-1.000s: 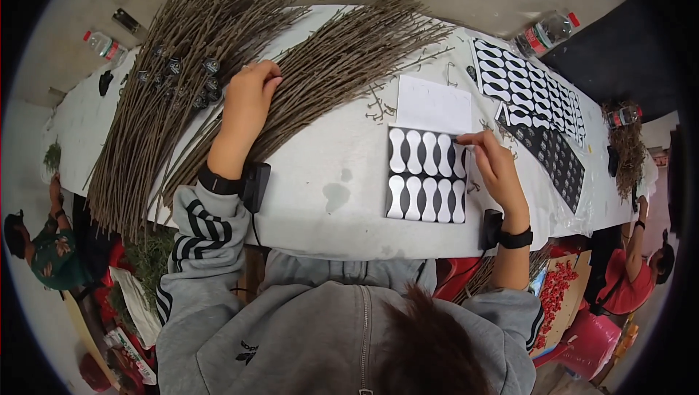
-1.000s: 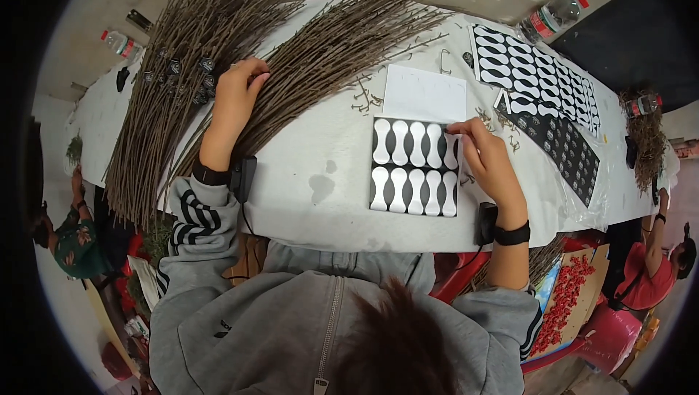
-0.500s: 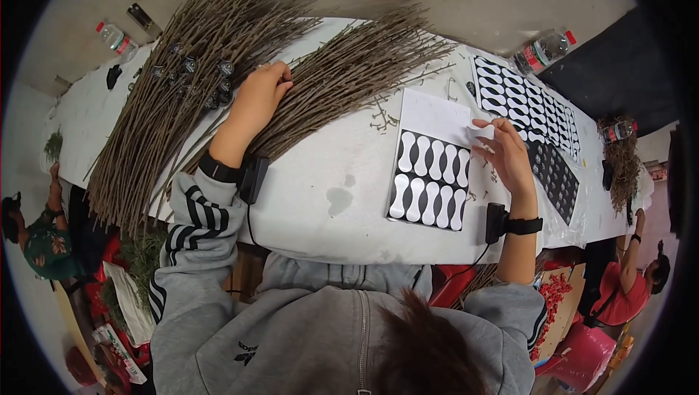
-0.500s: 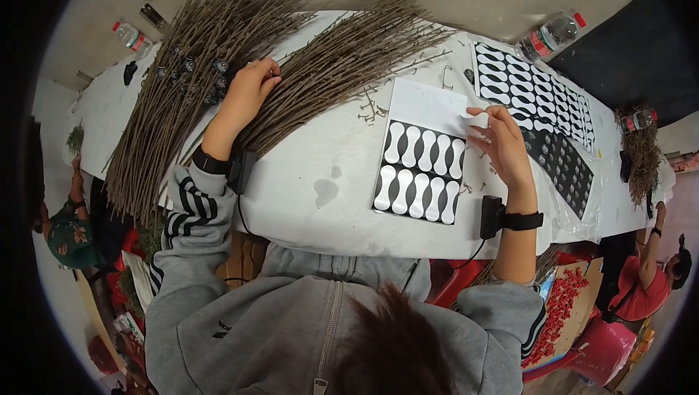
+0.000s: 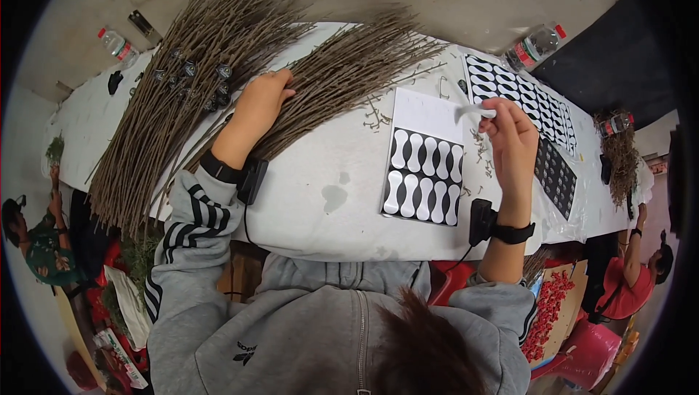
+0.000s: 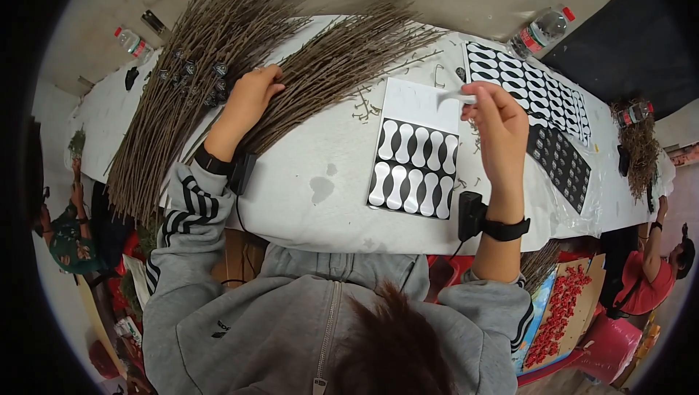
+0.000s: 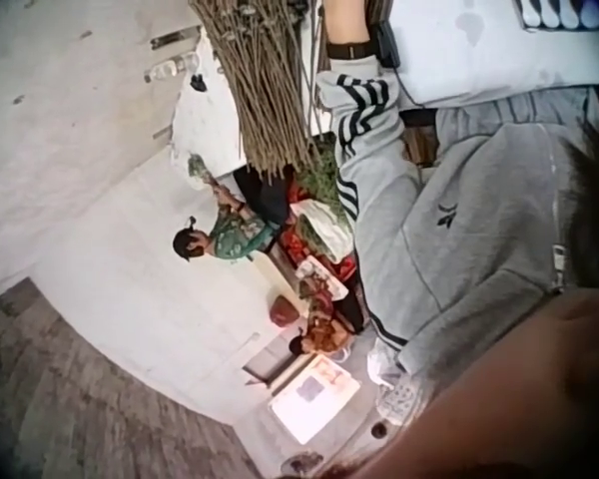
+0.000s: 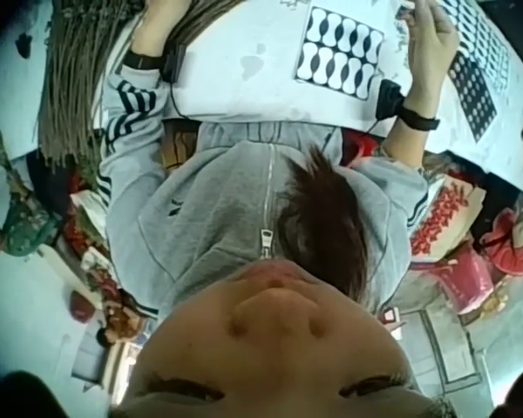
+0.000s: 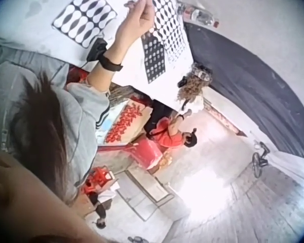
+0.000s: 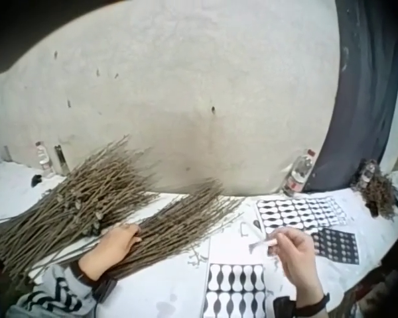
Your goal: The person peels a white sticker from a sheet, wraps it around a thin branch, and presses a black label onto it. After repeating this process, the person peels a large black label from a different sheet and presses it onto a small white card.
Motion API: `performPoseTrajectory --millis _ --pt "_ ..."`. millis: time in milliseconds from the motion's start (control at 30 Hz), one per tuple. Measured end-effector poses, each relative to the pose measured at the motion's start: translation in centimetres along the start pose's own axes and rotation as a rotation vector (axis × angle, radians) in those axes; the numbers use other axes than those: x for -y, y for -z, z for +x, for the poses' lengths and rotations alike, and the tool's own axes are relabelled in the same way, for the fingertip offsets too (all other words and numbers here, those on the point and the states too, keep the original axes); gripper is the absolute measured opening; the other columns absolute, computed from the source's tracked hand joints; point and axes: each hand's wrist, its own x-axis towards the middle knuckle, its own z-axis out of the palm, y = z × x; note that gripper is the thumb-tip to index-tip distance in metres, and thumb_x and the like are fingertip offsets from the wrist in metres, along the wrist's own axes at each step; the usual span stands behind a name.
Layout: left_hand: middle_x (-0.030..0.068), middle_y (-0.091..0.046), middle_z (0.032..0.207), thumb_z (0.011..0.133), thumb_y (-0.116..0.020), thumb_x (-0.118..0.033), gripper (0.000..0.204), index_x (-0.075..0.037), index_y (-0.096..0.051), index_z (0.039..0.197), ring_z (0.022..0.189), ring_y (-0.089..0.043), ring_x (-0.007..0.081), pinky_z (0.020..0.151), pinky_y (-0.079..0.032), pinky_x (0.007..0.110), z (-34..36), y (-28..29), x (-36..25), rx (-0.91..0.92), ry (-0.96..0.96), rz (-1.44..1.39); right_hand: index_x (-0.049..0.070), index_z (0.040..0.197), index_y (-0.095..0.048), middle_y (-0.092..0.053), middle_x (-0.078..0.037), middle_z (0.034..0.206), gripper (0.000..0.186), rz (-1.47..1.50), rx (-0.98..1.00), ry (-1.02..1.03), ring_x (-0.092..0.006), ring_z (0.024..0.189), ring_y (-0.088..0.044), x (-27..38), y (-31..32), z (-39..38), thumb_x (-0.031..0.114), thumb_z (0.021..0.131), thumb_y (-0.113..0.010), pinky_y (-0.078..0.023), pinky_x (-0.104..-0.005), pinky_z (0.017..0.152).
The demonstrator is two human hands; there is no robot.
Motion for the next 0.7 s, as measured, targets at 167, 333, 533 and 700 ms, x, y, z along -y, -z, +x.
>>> performPoseTrajectory --millis 167,333,533,700 --pt "0.0211 -0.062 0.085 0.089 -0.052 -0.002 0.011 0.000 -0.050 0.099 0.082 -0.059 0.0415 0.070 -0.047 0.048 -0.3 0.8 -1.6 -0.075 0.105 0.194 -0.003 0.092 -0.065 -0.066 -0.005 0.087 0.008 -0.096 0.002 0.080 -0.0099 0.074 -0.060 -0.3 -3.4 -0.7 -0.004 0.085 -0.065 -0.049 -0.0221 0.068" --pt "0.0228 -0.061 0.084 0.088 -0.047 0.004 0.014 0.002 -0.047 0.101 0.079 -0.058 0.0428 0.068 -0.047 0.047 1.1 2.3 -3.6 -0.374 -0.261 0.334 -0.002 0.091 -0.065 -0.066 -0.005 0.090 0.012 0.064 0.119 0.139 -0.0115 0.081 -0.063 -3.2 -6.6 0.2 -0.008 0.082 -0.059 -0.052 -0.0236 0.074" --pt "0.0185 -0.058 0.081 0.094 -0.051 0.000 0.010 0.002 -0.050 0.103 0.070 -0.056 0.0263 0.068 -0.046 0.036 1.0 2.6 -5.4 -0.116 0.152 -0.155 -0.003 0.094 -0.061 -0.063 -0.007 0.094 0.011 -0.207 0.108 0.277 -0.0141 0.084 -0.064 -6.4 -8.1 3.9 -0.006 0.086 -0.054 -0.054 -0.0258 0.074" --pt "0.0151 -0.058 0.080 0.094 -0.058 -0.009 0.013 0.001 -0.052 0.101 0.067 -0.053 0.0186 0.063 -0.044 0.031 0.0 1.7 -4.4 0.016 0.072 -0.335 0.000 0.111 -0.052 -0.061 -0.010 0.098 0.018 0.273 0.074 0.214 -0.0176 0.086 -0.065 -5.6 -9.5 3.7 0.003 0.093 -0.054 -0.054 -0.0282 0.073"
